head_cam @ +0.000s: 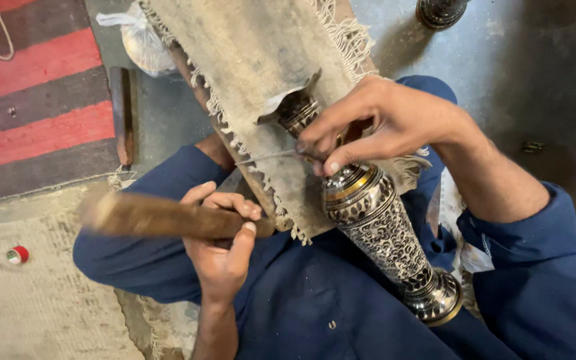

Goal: The person sits on the floor with an ornate metal vase braced against a wooden board and cloth. Holding a small chisel against the vase's flared rim, the person repeatedly strikes the chisel with a wooden mallet to shape the rim, repositioning the vase and chisel between rounds of hammering.

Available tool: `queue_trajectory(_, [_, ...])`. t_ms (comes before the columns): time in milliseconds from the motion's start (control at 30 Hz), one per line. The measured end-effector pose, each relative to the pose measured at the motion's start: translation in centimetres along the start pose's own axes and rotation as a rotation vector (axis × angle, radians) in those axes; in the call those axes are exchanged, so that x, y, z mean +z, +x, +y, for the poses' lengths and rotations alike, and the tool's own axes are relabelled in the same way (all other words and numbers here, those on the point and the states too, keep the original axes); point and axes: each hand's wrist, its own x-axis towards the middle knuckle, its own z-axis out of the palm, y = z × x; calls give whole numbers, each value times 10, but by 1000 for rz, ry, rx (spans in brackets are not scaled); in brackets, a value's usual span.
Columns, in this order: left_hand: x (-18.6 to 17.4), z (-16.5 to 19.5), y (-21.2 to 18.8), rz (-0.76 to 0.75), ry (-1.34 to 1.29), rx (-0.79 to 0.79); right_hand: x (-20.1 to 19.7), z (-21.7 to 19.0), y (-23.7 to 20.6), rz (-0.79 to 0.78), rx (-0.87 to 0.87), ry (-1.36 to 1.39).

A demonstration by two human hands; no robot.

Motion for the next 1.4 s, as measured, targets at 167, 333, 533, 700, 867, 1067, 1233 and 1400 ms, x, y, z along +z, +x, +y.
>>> queue_trajectory(167, [-6, 4, 19, -9, 586, -150, -4, 1, -2, 1, -28, -3])
queue_trajectory(333, [2, 10, 28, 13, 530, 17, -8, 5, -2, 1, -44, 36])
queue_trajectory(533, [2, 29, 42, -162, 1247, 341, -7, 4, -2, -8, 33, -8])
queue_trajectory(700, [1, 35, 44, -137, 1316, 278, -5, 9, -2, 0, -21, 23])
queue_trajectory(867, [-7, 39, 46, -135, 1184, 251, -3, 16, -3, -10, -29, 31])
queue_trajectory(1067, [-10, 49, 52, -177, 1205, 304, -5, 19, -3, -36, -95, 94])
queue_trajectory(1233, [-9, 55, 59, -189, 1032, 315, -7, 21, -3, -43, -74, 92])
queue_trajectory(1400, [-9, 60, 62, -178, 863, 301, -7, 23, -2, -48, -109, 110])
